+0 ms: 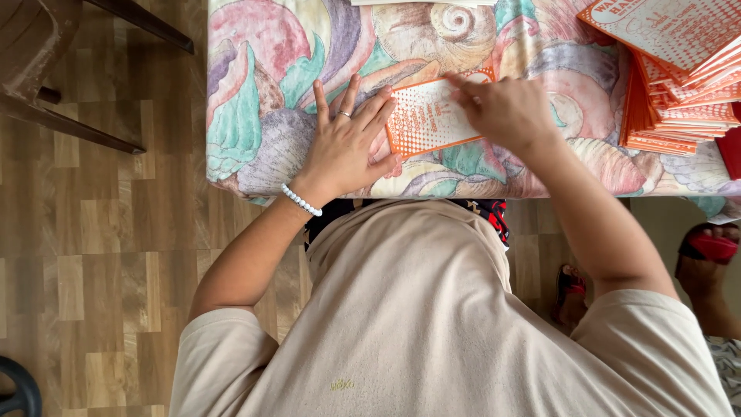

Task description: The person is manually folding and stacking printed paper waffle bags on a table.

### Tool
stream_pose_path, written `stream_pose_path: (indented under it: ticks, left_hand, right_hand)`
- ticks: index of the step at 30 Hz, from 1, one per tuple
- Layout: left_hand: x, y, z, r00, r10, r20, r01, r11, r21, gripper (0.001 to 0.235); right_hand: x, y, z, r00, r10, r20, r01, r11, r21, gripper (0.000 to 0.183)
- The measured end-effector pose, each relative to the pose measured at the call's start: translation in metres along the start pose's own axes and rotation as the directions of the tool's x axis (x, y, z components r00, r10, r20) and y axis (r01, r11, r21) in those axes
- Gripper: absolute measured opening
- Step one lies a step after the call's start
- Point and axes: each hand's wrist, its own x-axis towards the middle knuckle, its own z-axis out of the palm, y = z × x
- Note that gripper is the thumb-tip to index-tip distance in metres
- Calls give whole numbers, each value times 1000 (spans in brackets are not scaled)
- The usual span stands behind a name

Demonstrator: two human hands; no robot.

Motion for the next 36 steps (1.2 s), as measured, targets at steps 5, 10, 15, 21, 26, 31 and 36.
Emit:
stream_pose_path:
  ticks: [5,10,15,21,26,31,36]
  left_hand:
    - [0,-2,2,1000,9,-15,-9,1000,-22,85]
    - [7,-1,1,992,60,-109,-60,998,7,84]
    - [13,5,-1,983,171,-70,-168,985,36,83]
    - [15,4,23,978,170,-122,-183,978,-99,81]
    - [13,1,20,993,96,-70,-103,989,-107,84]
    - [15,4,15,997,65,-37,-68,992,-104,83]
    - [13,4,16,999,41,-28,-43,994,-99,82]
  right_hand:
    - [-21,47,5,983,100,151,-102,995,4,39]
    - [-30,40,-20,999,5,-41,-7,998,-61,41]
    - [-55,-8,-46,907,-302,-293,374,897,236,19]
    - [-71,-9,3,886,-262,-383,382,881,280,25]
    - [-54,-14,-29,933,-177,-313,291,883,367,17]
    - [-15,-37,-63,979,-89,-182,144,938,316,38]
    - [17,-34,-24,998,19,56,-37,940,338,38]
